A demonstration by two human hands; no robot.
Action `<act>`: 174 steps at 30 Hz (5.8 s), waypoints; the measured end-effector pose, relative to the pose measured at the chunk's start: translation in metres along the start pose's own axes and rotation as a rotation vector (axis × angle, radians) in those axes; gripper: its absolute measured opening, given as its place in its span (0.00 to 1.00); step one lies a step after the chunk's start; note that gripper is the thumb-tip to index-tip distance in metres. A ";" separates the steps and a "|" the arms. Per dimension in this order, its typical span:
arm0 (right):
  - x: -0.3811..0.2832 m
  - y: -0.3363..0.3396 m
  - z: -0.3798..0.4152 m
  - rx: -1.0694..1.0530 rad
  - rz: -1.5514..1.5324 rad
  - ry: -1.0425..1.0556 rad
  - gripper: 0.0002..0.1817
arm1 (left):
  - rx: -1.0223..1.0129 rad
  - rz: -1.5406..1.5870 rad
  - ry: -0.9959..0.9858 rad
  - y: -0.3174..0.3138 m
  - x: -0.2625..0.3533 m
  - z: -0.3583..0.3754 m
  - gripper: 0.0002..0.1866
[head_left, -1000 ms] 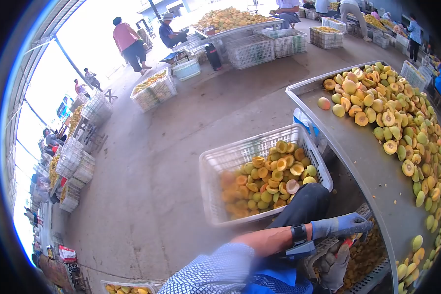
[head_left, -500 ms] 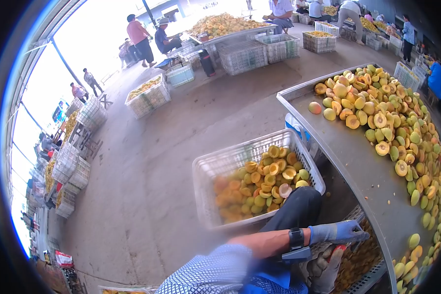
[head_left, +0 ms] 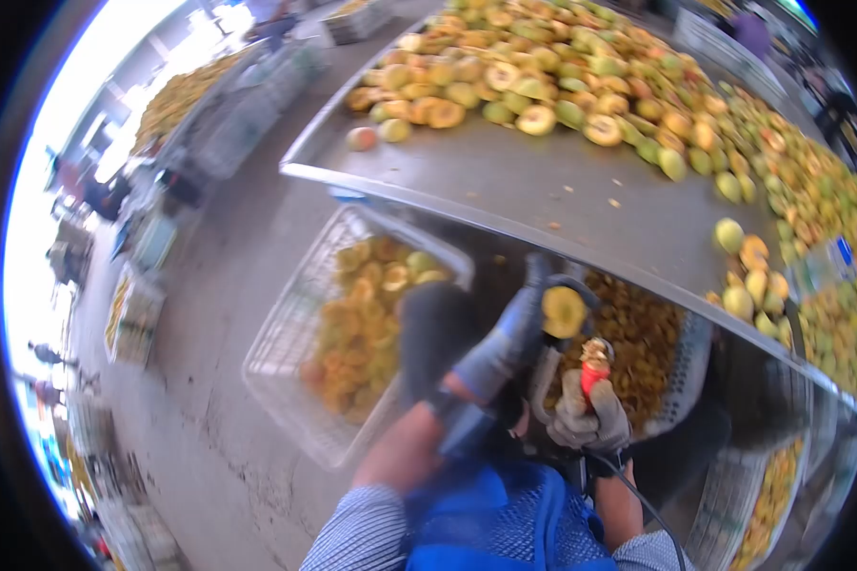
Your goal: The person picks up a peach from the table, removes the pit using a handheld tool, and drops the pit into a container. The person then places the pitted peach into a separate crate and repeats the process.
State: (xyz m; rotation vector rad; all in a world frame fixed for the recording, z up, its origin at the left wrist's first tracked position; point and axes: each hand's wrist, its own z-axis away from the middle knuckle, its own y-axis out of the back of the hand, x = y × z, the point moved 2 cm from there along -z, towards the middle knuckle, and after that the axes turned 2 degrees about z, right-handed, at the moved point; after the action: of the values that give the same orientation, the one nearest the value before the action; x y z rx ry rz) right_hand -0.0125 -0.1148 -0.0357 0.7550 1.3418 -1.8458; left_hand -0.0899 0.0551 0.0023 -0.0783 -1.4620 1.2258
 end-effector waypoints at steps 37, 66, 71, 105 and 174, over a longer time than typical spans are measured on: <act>0.043 0.036 -0.027 0.520 0.507 -0.189 0.19 | 0.263 -0.514 -0.529 0.091 0.205 -0.015 0.23; -0.055 -0.048 -0.050 0.327 0.840 0.348 0.15 | 0.180 -0.725 -0.543 -0.005 0.009 0.005 0.18; -0.043 -0.051 -0.050 0.268 0.662 0.303 0.16 | 0.143 -0.541 -0.230 -0.002 0.013 0.000 0.17; -0.014 -0.055 -0.040 0.241 0.215 0.021 0.18 | -0.001 -0.688 -0.244 -0.011 0.029 0.001 0.18; 0.032 0.049 -0.037 0.391 0.784 0.018 0.30 | 0.123 -0.508 -0.488 0.045 0.106 -0.022 0.23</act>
State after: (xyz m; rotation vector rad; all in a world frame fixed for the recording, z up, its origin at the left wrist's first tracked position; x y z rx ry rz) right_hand 0.0117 -0.0958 -0.0982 1.2783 0.5421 -1.4458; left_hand -0.1332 0.1570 0.0391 0.6798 -1.6756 0.9395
